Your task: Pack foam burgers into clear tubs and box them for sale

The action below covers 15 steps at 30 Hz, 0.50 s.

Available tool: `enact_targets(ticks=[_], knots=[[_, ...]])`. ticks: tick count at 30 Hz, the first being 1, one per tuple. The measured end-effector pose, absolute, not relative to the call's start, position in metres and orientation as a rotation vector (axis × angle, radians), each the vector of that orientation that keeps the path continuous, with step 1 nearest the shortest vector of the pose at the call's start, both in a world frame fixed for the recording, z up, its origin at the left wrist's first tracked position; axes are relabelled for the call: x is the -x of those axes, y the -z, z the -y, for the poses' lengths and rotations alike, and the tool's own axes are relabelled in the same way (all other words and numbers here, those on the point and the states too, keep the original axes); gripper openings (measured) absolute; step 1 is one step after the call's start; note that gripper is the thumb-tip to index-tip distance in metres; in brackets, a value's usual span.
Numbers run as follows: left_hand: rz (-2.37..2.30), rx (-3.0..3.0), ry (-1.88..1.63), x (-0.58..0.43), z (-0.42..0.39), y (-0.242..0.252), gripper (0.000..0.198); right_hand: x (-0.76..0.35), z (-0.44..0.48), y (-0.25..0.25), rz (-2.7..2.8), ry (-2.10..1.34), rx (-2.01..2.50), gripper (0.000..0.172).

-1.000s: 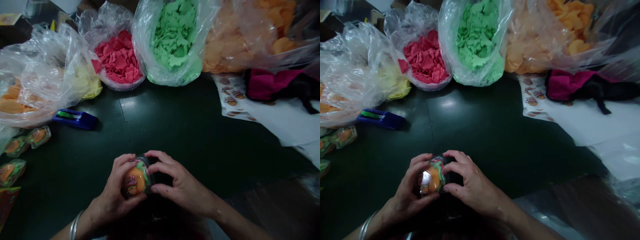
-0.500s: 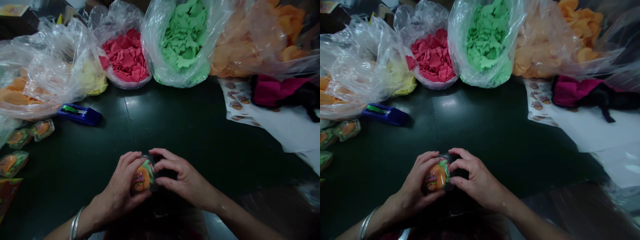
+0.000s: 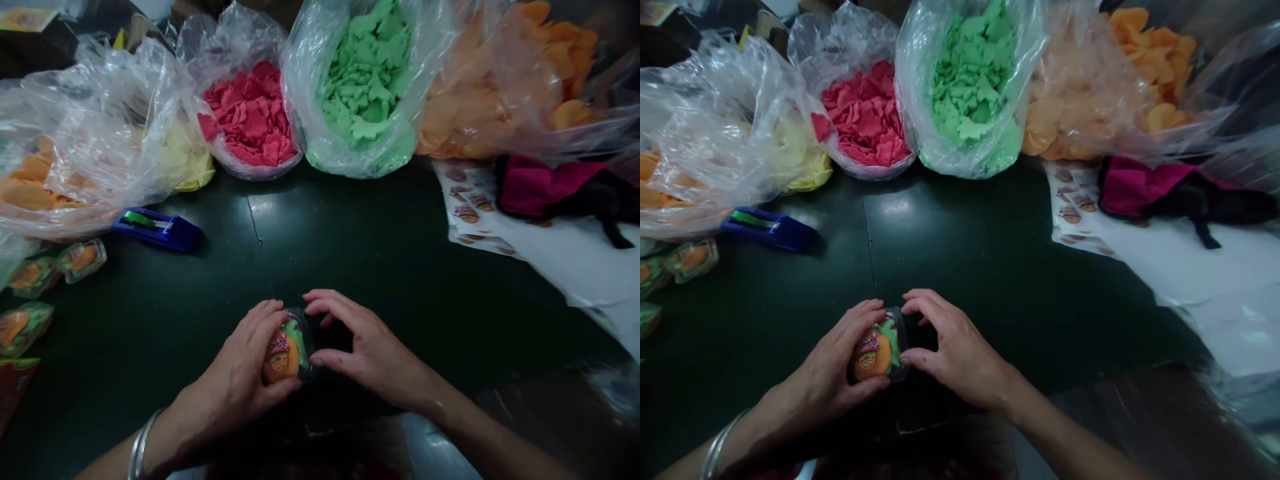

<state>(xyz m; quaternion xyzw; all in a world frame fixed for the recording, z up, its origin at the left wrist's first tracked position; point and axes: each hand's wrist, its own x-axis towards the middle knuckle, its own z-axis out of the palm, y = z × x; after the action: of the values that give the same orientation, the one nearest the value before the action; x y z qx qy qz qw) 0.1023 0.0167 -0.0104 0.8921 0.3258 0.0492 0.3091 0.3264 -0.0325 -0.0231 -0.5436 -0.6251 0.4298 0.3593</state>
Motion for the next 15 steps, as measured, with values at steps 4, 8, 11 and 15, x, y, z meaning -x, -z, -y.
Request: enact_targets(ticks=[4,8,11,15], knots=[[-0.771,-2.468,-0.060,-0.105,-0.022,0.006,0.076,-0.322,0.029,0.024,1.843,-1.041,1.355,0.093],[-0.724,-2.388,0.043,-0.107,-0.029,-0.008,0.078,-0.315,0.031,0.027,2.002,-0.935,1.350,0.089],[-0.770,-2.150,0.035,-0.100,-0.036,-0.021,0.091,-0.313,0.039,0.036,2.017,-0.785,1.313,0.088],[-1.291,-1.641,-0.423,-0.083,-0.036,-0.021,0.051,-0.315,0.054,0.051,2.002,-0.629,1.284,0.074]])
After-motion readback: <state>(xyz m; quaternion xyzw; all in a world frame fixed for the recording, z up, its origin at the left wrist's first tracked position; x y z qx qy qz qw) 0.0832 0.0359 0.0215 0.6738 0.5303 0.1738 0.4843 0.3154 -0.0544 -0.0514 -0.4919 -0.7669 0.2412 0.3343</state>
